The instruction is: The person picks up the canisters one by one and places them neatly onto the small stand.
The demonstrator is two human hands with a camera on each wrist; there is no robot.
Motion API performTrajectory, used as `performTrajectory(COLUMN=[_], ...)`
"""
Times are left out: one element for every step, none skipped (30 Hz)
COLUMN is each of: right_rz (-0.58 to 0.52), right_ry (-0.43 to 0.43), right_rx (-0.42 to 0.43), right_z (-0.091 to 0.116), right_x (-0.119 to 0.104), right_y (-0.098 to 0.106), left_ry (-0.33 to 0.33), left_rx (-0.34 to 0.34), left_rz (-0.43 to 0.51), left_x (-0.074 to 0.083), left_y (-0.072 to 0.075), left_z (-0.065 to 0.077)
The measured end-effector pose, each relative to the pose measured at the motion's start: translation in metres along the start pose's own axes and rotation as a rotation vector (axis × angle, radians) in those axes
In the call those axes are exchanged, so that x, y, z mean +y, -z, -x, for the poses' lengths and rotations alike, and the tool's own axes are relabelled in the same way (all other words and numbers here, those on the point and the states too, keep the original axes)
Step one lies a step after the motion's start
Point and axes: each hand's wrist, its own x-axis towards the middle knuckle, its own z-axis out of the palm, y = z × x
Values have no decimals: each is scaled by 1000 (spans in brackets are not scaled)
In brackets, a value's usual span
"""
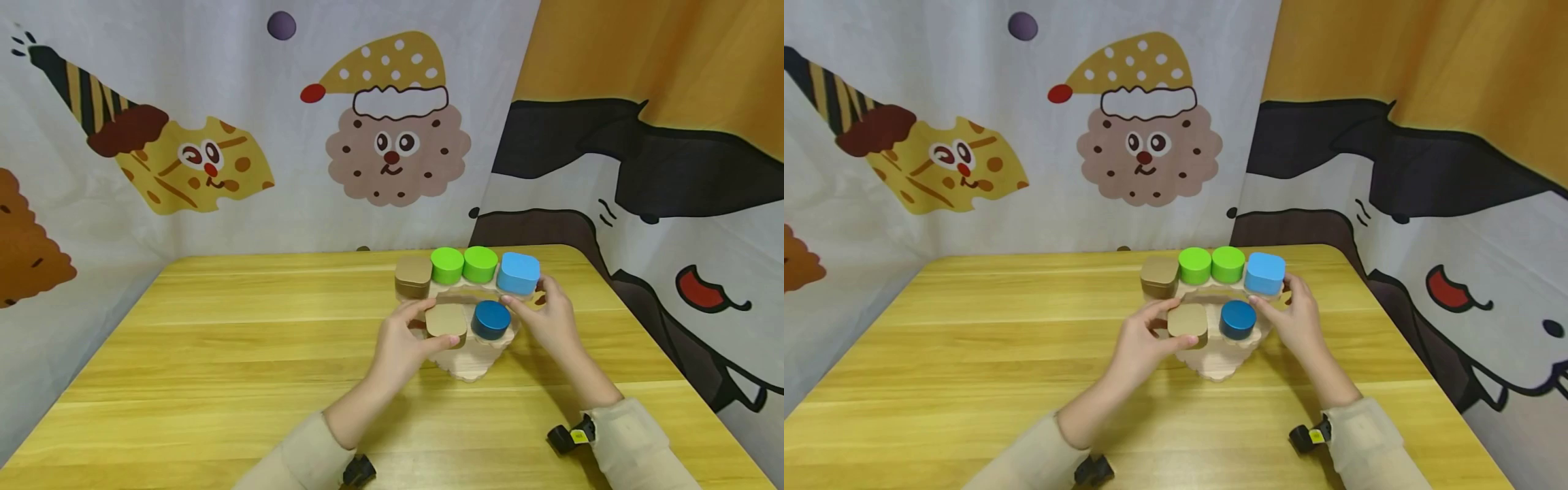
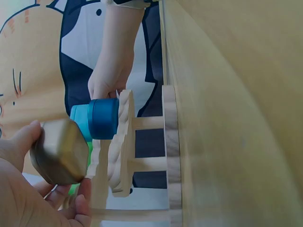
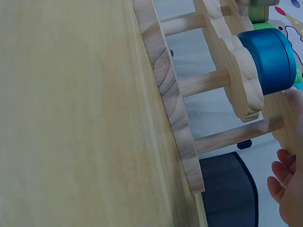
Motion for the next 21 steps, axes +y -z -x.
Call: performTrajectory(right_rz=[1,1,2,2,5,7,8,9,9,9,9,8,8,7,7,8,9,10,12,13,14], right_ry=[-1,-3,-5,-7,-9,-11,-12,-12,-12,-11,-9,-7,-5,-3,0,3,5,7,8,10,10], right_rx=[-1,-1,0,0,2,3,3,4,4,4,4,4,5,6,7,8,9,10,10,9,9], right_z=[0,0,1,1,1,1,1,1,2,2,2,2,2,2,2,2,1,1,1,1,1], right_x=[0,0,0,0,0,1,1,1,1,1,1,1,1,1,1,0,0,0,0,0,0], right_y=[0,0,0,0,0,0,0,0,0,1,1,1,1,1,1,1,1,1,1,1,1], left_ry=[0,-4,-10,-18,-27,-38,-48,-59,-72,-88,-103,-114,-120,-123,-120,-112,-102,-90,-84,-82,-83], left_rx=[2,4,7,10,13,16,18,19,20,21,23,23,22,22,21,20,19,20,24,30,36], left_rz=[-1,-2,-9,-13,-21,-28,-34,-38,-44,-49,-61,-68,-73,-81,-85,-87,-86,-81,-80,-86,-88], left_x=[-1,-2,-3,-4,-5,-6,-6,-7,-7,-7,-8,-9,-10,-10,-10,-11,-11,-11,-11,-11,-11], left_y=[-1,-2,-4,-5,-6,-8,-9,-11,-12,-13,-15,-16,-17,-19,-20,-21,-22,-23,-24,-25,-26], left_z=[0,-1,-1,-2,-2,-2,-2,-3,-3,-3,-3,-3,-3,-2,-2,-1,0,0,1,1,2])
